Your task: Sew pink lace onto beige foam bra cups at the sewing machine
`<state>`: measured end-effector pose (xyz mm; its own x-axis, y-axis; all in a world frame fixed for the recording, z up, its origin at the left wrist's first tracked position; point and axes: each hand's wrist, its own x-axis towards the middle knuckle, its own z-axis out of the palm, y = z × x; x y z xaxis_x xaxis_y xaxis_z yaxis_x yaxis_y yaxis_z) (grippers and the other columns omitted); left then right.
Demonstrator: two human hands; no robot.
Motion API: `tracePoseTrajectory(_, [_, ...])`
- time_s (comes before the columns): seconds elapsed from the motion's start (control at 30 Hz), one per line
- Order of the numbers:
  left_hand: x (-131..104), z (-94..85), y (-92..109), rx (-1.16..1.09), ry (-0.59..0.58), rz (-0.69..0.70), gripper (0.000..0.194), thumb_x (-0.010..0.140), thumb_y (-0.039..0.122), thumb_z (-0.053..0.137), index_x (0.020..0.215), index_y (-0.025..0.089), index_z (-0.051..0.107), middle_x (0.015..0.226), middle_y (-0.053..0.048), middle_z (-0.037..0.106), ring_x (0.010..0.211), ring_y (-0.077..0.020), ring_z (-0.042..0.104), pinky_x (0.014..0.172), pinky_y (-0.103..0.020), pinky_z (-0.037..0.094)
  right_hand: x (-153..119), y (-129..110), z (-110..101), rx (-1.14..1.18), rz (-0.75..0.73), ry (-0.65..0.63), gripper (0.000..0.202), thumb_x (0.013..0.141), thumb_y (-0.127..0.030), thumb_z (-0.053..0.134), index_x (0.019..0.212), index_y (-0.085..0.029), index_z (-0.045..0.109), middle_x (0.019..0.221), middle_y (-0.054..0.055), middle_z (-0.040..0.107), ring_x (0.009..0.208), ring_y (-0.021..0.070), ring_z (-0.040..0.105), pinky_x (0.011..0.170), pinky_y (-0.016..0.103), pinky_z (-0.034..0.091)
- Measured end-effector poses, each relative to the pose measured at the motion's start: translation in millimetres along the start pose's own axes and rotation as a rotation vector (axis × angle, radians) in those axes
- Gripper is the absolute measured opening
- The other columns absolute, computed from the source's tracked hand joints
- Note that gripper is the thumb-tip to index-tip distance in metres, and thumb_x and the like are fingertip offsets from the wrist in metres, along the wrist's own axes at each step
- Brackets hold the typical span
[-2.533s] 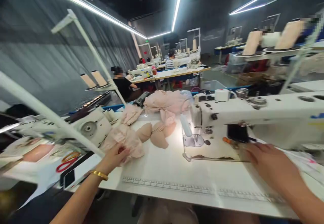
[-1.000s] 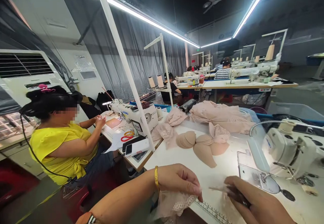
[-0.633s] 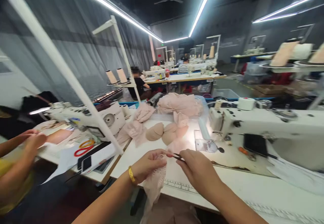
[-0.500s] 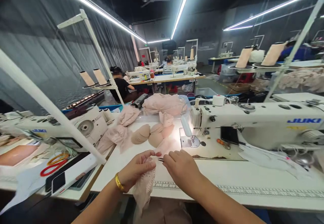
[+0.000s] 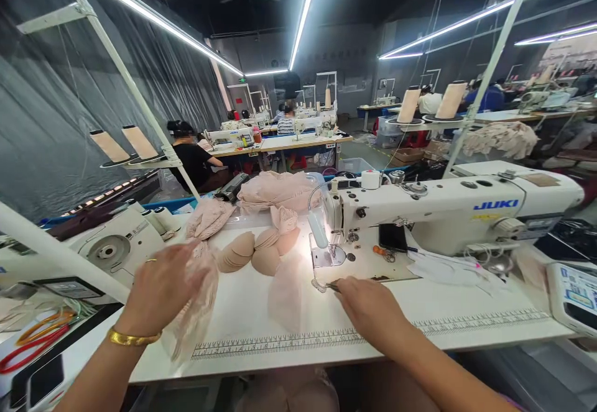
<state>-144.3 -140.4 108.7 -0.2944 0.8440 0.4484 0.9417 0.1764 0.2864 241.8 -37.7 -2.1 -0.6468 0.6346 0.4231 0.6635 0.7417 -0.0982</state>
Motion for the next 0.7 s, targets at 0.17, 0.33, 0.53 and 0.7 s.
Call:
tracePoseTrajectory(0.17, [-10, 33.3, 18, -0.114, -0.247, 0.321, 0.036, 0.098, 0.039, 0.045, 0.117, 0.023, 0.071, 0.119, -0.011, 0.072, 0.107, -0.0289, 0.066, 0.095, -0.044, 0.051, -43, 82, 2, -0.257, 0.182, -0.006, 0.020, 0.100, -0.027, 0.048, 0.097, -0.018, 0.066, 0.090, 0.012, 0.071, 0.079, 0.0308, 0.067, 0.068, 0.039, 0.045])
tracePoseTrajectory(0.33, [-42, 86.1, 64, -0.180, -0.445, 0.195, 0.029, 0.093, 0.046, 0.057, 0.093, 0.019, 0.067, 0.096, -0.010, 0.071, 0.092, -0.0315, 0.065, 0.083, -0.048, 0.053, -25, 52, -13, 0.012, -0.010, 0.162, 0.025, 0.105, -0.025, 0.046, 0.116, -0.017, 0.067, 0.111, 0.015, 0.071, 0.099, 0.0296, 0.064, 0.082, 0.043, 0.051])
tracePoseTrajectory(0.53, [-72, 89.9, 75, -0.443, -0.267, 0.262, 0.021, 0.085, 0.018, 0.048, 0.104, 0.023, 0.057, 0.108, -0.009, 0.066, 0.106, -0.0289, 0.062, 0.096, -0.048, 0.053, 46, -40, 10, 0.393, -0.406, 0.052, 0.027, 0.104, -0.010, 0.047, 0.119, -0.021, 0.066, 0.116, 0.008, 0.073, 0.108, 0.0214, 0.064, 0.092, 0.036, 0.050])
tracePoseTrajectory(0.7, [-91, 85.2, 67, -0.452, -0.497, 0.183, 0.060, 0.073, 0.014, 0.058, 0.132, 0.023, 0.051, 0.131, -0.013, 0.062, 0.123, -0.0340, 0.057, 0.110, -0.055, 0.045, 77, -64, 28, 0.402, -0.374, -0.182, 0.013, 0.096, -0.009, 0.062, 0.103, -0.018, 0.070, 0.092, 0.006, 0.068, 0.092, 0.0212, 0.062, 0.081, 0.033, 0.050])
